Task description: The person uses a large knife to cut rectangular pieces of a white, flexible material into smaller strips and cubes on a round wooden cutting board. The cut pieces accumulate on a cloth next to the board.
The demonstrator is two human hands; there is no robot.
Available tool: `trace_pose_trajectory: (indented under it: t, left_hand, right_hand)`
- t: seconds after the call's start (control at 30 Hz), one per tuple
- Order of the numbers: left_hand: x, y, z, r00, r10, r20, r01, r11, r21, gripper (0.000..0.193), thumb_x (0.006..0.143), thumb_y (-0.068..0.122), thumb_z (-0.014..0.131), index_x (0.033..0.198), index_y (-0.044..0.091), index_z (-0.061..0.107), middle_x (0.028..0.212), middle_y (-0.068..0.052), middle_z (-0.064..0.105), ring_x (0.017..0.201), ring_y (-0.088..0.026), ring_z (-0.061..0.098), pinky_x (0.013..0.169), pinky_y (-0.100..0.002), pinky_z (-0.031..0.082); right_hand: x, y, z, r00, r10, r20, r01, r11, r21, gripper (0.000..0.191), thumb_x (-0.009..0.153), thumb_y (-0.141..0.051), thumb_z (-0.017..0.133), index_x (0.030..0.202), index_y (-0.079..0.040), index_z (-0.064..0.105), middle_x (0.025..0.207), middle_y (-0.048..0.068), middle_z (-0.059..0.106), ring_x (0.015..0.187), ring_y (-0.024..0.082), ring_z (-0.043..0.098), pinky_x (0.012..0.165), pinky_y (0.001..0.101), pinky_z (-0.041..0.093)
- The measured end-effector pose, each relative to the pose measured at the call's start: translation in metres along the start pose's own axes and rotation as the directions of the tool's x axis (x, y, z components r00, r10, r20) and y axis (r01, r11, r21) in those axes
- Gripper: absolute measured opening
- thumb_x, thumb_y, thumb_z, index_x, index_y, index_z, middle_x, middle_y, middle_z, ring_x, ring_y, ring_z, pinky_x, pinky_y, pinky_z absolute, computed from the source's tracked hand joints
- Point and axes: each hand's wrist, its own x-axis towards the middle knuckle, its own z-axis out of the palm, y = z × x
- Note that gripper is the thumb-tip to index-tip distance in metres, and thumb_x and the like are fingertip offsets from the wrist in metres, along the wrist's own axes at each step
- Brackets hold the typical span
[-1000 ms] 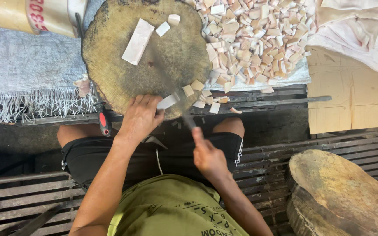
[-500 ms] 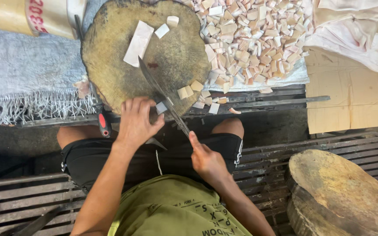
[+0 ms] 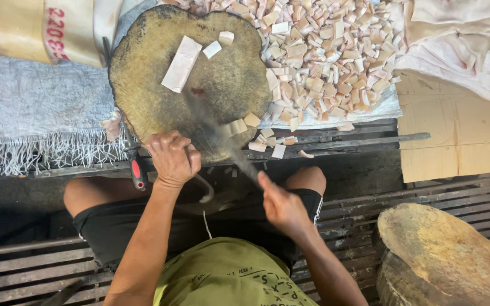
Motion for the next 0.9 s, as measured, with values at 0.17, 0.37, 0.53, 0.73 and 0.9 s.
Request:
trace_pose_trajectory:
  t: [0.17, 0.37, 0.53, 0.73, 0.9]
  left_hand:
    - [0.022, -0.023, -0.016, 0.994, 0.019, 0.108, -0.022, 1.0, 0.021, 0.033, 0.08, 0.016, 0.066, 0.11, 0.013, 0.054, 0.116, -0.011, 0.05, 0.113, -0.034, 0.049, 0.102, -0.053, 0.037]
    - [0.074, -0.029, -0.012, 0.901, -0.26, 0.347, 0.24, 0.965, 0.102, 0.075, 0.093, 0.035, 0.078, 0.148, -0.004, 0.044, 0.143, -0.027, 0.049, 0.127, -0.047, 0.047, 0.109, -0.059, 0.035]
    - [0.159, -0.042, 0.049, 0.858, -0.365, 0.361, 0.348, 0.931, 0.113, 0.098, 0.085, 0.041, 0.083, 0.15, -0.011, 0.031, 0.143, -0.033, 0.046, 0.13, -0.05, 0.043, 0.107, -0.062, 0.032]
    - [0.161, -0.055, 0.063, 0.79, -0.352, 0.501, 0.357, 0.93, 0.091, 0.056, 0.085, 0.016, 0.079, 0.136, 0.001, 0.06, 0.139, -0.022, 0.055, 0.126, -0.045, 0.051, 0.107, -0.053, 0.042]
    - [0.142, -0.055, 0.046, 0.885, -0.185, 0.427, 0.202, 0.979, 0.006, 0.051, 0.078, 0.013, 0.082, 0.125, 0.001, 0.067, 0.133, -0.022, 0.06, 0.12, -0.042, 0.054, 0.104, -0.051, 0.046]
  right_hand:
    - [0.068, 0.054, -0.013, 0.933, 0.285, -0.219, -0.346, 0.875, -0.337, 0.056, 0.093, -0.005, 0.062, 0.148, -0.011, 0.054, 0.08, 0.026, 0.069, 0.07, 0.047, 0.067, 0.062, 0.0564, 0.051]
    - [0.082, 0.06, -0.019, 0.813, 0.505, -0.29, -0.422, 0.854, 0.303, 0.057, 0.101, -0.004, 0.053, 0.156, -0.005, 0.044, 0.074, 0.011, 0.067, 0.054, 0.019, 0.06, 0.049, 0.0341, 0.052]
    - [0.063, 0.04, 0.021, 0.844, 0.519, -0.137, -0.307, 0.676, 0.67, 0.062, 0.098, 0.001, 0.05, 0.158, -0.008, 0.038, 0.076, 0.003, 0.062, 0.051, 0.008, 0.055, 0.043, 0.0235, 0.046]
    - [0.04, 0.034, 0.051, 0.852, 0.521, -0.043, -0.327, 0.595, 0.735, 0.065, 0.099, 0.002, 0.052, 0.16, -0.008, 0.035, 0.078, 0.004, 0.062, 0.053, 0.008, 0.053, 0.047, 0.0228, 0.046]
    - [0.036, 0.033, 0.052, 0.85, 0.526, -0.011, -0.351, 0.583, 0.732, 0.065, 0.099, 0.002, 0.051, 0.161, -0.008, 0.033, 0.077, 0.003, 0.061, 0.053, 0.008, 0.054, 0.047, 0.0226, 0.046]
